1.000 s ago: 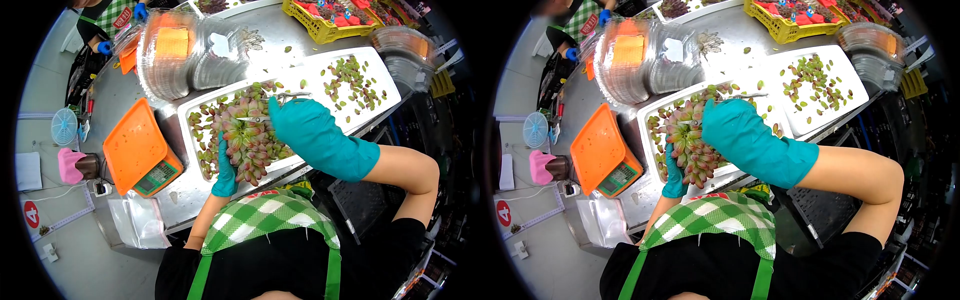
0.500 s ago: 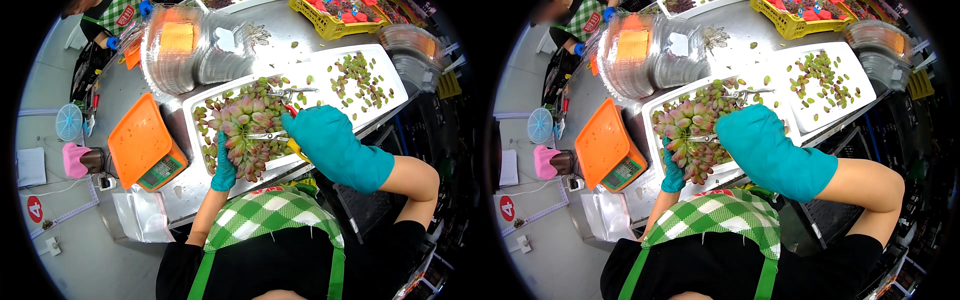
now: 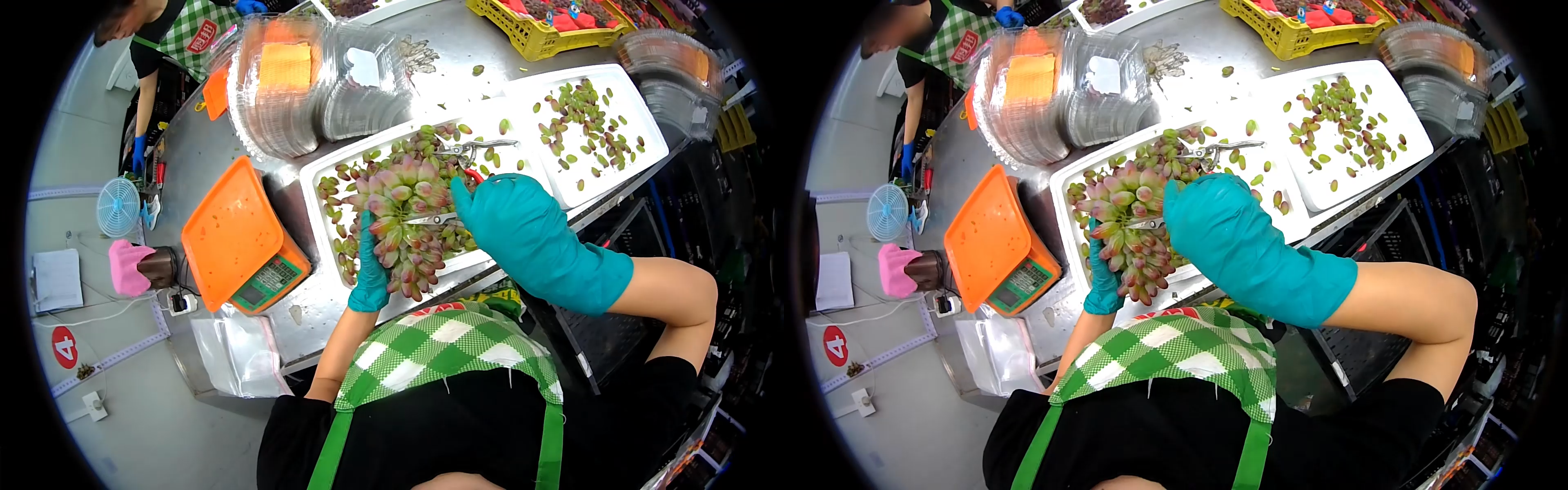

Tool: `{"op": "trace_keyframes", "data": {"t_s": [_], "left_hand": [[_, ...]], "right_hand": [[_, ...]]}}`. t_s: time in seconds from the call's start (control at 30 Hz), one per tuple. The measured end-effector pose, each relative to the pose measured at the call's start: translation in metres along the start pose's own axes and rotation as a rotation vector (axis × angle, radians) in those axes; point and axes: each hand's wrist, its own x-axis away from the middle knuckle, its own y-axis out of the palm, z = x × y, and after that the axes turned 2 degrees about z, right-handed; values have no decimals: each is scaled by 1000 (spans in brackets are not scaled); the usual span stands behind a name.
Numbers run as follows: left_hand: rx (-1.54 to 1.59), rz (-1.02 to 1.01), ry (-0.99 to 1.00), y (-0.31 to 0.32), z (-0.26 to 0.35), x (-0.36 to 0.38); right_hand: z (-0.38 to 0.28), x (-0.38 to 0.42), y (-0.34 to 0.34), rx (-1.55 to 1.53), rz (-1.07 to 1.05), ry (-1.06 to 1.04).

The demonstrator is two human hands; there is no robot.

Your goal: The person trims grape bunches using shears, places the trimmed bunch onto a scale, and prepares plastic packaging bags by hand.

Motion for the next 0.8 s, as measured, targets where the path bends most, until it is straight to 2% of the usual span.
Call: {"op": "trace_keyframes", "data": {"t_s": [0.07,0.2,0.6,0.8], "left_hand": [[67,-93,5,-13,-6,-8],[111,-37,-30,-10,-7,-8],[98,-69,-59,-7,-10,-12],[104,-81,-50,-4,-8,-10]], "right_hand": [[-2,1,2,-3,33,8],[-3,2,3,-150,24,85],[-1,8,10,-110,24,64],[1,9,-2,-437,-157,161]]}}
